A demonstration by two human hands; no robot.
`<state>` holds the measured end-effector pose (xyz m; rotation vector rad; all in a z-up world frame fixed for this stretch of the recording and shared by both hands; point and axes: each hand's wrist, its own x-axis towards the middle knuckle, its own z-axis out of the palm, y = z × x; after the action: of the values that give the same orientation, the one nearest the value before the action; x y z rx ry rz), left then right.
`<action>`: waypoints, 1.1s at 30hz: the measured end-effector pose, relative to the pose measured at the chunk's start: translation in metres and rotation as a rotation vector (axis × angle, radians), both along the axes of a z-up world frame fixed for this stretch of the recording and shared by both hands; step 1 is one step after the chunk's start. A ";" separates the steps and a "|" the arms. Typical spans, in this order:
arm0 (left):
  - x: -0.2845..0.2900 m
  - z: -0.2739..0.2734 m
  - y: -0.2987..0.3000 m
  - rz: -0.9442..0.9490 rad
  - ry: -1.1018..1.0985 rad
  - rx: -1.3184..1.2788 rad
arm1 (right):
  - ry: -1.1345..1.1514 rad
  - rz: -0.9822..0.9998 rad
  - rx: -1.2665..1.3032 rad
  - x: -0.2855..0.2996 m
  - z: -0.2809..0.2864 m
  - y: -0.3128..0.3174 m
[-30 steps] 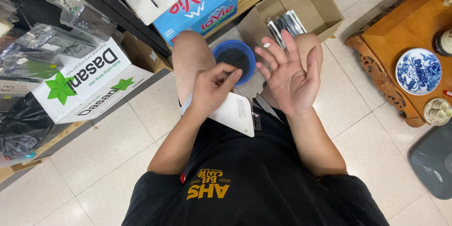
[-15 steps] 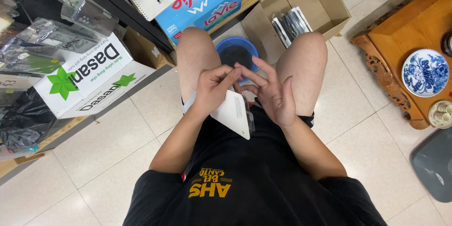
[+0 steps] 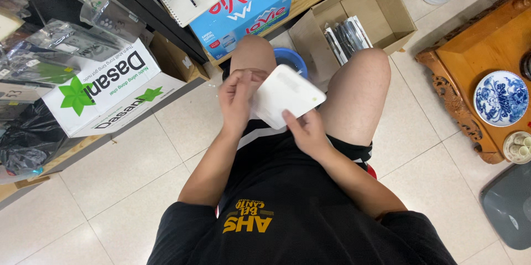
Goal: The person wipes the front and back of a white phone case and its clear packaging with a cloth by hand.
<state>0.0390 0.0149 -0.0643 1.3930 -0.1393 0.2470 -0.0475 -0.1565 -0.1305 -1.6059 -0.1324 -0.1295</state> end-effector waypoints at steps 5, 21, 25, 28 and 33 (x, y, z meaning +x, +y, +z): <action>0.019 -0.030 0.058 0.096 0.028 0.103 | 0.106 -0.184 0.183 0.017 0.032 -0.034; 0.047 -0.187 0.124 -0.036 0.476 0.664 | 0.042 -0.161 0.342 0.024 0.055 -0.070; 0.026 -0.029 0.053 -0.091 -0.022 0.415 | 0.136 -0.039 0.455 0.030 0.082 -0.045; 0.004 0.014 0.019 -0.492 0.085 0.227 | 0.308 0.066 0.375 0.040 0.024 -0.032; 0.020 -0.093 0.038 -0.447 0.843 -0.948 | -0.156 0.043 -0.446 0.103 0.086 0.025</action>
<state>0.0589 0.0525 -0.1573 0.4075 0.3358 -0.5949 0.0559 -0.1315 -0.0445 -2.0356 -0.3350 -0.2018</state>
